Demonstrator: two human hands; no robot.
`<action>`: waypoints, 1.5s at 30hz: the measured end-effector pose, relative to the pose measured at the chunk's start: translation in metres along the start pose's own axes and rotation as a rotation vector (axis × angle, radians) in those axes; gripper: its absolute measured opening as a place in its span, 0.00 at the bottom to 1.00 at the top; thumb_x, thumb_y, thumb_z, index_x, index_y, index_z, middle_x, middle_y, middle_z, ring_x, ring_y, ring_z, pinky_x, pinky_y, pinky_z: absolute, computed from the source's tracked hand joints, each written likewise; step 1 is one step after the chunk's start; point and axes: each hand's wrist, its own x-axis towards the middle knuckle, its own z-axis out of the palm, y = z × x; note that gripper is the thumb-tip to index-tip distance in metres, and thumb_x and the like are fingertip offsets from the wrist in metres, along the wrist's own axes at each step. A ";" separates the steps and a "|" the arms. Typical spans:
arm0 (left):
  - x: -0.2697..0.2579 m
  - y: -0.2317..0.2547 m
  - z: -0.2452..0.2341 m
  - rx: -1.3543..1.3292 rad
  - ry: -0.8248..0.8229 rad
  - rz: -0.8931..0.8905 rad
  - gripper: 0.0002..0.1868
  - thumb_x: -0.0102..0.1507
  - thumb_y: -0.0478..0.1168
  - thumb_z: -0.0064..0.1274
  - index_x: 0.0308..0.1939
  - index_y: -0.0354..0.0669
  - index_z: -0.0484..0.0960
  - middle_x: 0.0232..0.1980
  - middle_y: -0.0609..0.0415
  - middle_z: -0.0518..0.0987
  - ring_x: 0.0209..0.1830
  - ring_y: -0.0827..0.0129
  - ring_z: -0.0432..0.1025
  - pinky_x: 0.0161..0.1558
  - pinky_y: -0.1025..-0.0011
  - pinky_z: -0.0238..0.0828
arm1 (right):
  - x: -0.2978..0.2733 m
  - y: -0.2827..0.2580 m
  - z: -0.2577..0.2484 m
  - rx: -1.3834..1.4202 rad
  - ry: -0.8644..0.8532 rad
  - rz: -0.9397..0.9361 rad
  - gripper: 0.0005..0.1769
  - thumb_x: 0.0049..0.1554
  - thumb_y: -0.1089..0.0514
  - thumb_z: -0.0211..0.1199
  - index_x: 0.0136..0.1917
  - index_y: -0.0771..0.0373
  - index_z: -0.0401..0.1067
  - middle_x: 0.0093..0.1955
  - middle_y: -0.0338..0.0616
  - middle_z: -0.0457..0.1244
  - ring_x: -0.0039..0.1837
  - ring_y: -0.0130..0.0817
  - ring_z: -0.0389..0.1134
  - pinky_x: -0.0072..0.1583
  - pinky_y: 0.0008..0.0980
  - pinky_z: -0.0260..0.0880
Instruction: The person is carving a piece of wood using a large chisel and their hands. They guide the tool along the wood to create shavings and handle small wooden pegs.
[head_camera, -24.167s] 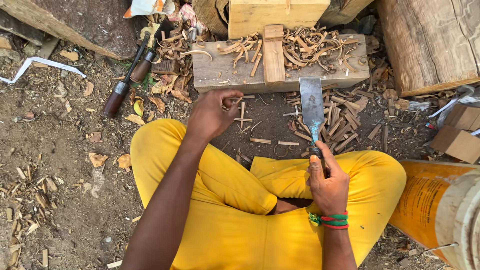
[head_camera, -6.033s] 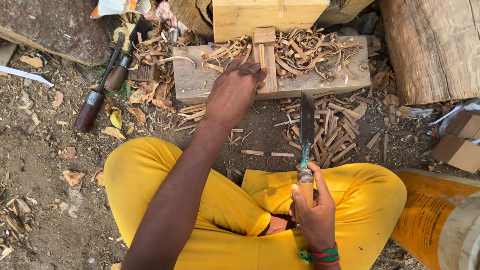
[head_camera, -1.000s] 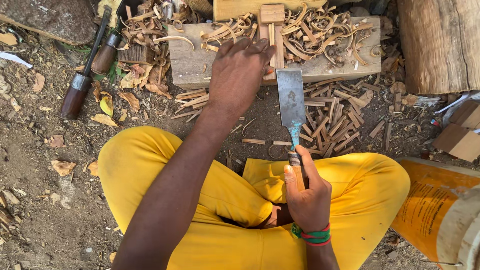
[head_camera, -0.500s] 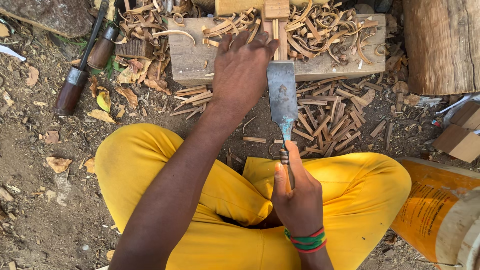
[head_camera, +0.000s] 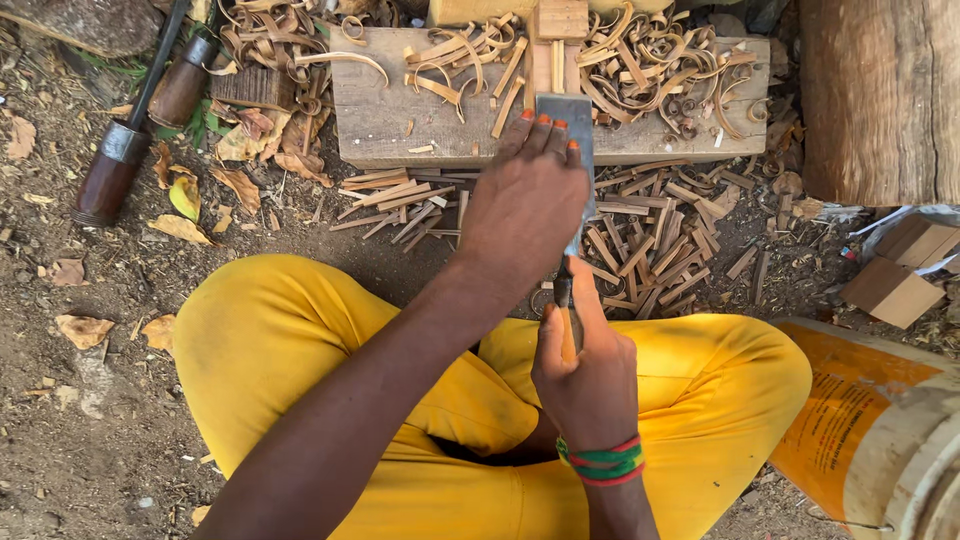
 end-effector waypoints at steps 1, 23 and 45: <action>0.003 -0.002 0.005 -0.005 0.042 0.003 0.16 0.62 0.35 0.50 0.50 0.28 0.83 0.57 0.33 0.80 0.64 0.52 0.72 0.71 0.57 0.57 | 0.002 0.000 0.002 0.003 0.010 -0.001 0.29 0.59 0.64 0.58 0.73 0.63 0.62 0.39 0.60 0.68 0.41 0.60 0.70 0.39 0.48 0.68; -0.002 -0.036 -0.019 -0.228 0.067 -0.124 0.17 0.66 0.35 0.51 0.59 0.48 0.82 0.61 0.43 0.78 0.61 0.52 0.73 0.64 0.54 0.70 | -0.012 0.011 -0.017 0.742 0.106 0.354 0.25 0.63 0.56 0.52 0.73 0.55 0.65 0.33 0.37 0.60 0.26 0.23 0.60 0.27 0.29 0.59; 0.016 -0.035 -0.008 -0.033 -0.227 -0.115 0.23 0.64 0.25 0.53 0.61 0.47 0.80 0.51 0.46 0.83 0.46 0.65 0.81 0.79 0.56 0.51 | 0.018 0.066 -0.026 0.003 0.327 0.050 0.24 0.63 0.60 0.65 0.72 0.61 0.71 0.38 0.46 0.67 0.36 0.26 0.63 0.40 0.31 0.65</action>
